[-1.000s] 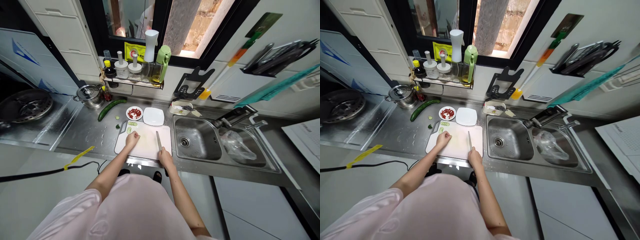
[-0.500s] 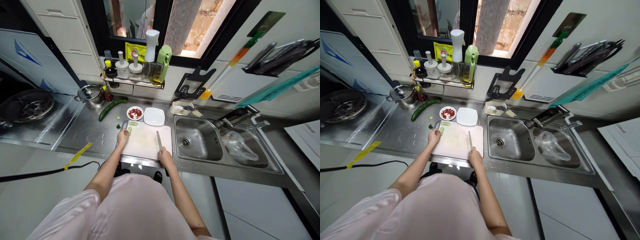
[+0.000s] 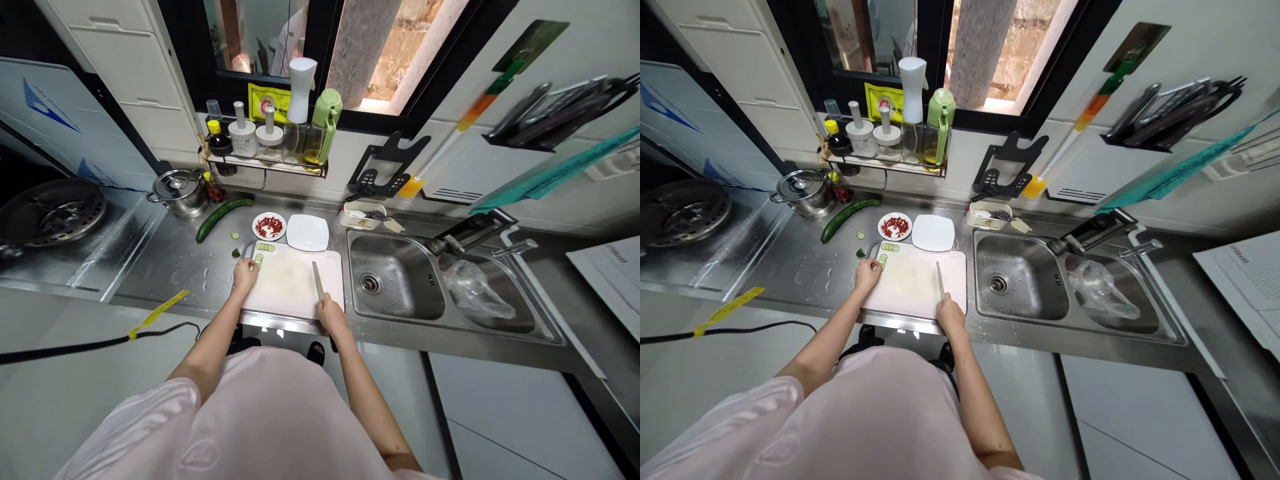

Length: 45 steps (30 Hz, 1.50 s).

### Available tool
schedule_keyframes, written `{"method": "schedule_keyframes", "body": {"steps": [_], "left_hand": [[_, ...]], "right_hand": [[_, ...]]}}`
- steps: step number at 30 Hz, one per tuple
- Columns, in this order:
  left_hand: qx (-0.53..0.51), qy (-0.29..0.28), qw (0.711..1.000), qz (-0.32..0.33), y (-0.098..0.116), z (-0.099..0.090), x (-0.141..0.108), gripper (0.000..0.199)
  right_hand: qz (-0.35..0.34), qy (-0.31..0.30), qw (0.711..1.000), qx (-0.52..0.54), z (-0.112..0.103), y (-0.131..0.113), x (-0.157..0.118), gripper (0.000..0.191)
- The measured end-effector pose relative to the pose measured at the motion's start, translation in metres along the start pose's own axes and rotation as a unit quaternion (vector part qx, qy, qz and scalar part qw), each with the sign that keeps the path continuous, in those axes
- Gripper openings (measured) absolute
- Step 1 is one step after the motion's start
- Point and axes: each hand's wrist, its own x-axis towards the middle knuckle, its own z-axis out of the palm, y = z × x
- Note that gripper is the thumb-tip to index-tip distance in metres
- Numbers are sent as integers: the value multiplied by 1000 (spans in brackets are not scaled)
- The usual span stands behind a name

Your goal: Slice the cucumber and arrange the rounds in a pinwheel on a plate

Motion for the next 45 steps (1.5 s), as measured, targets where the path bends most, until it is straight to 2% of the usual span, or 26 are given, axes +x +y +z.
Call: {"method": "schedule_keyframes", "body": {"steps": [8,14,21,34,45], "left_hand": [[-27,16,999,26,21,4,23,24],[-3,-24,998,61,40,12,43,31],[54,-59,993,85,51,18,57,37],[62,-50,995,57,58,17,55,26],[-94,-103,990,5,60,23,45,22]], "right_hand": [[0,2,1000,-5,1,0,0,27],[3,1,1000,-1,1,0,1,27],[-2,8,1000,3,4,1,3,25],[10,-6,1000,2,1,1,2,27],[0,2,1000,-2,4,2,3,27]]}}
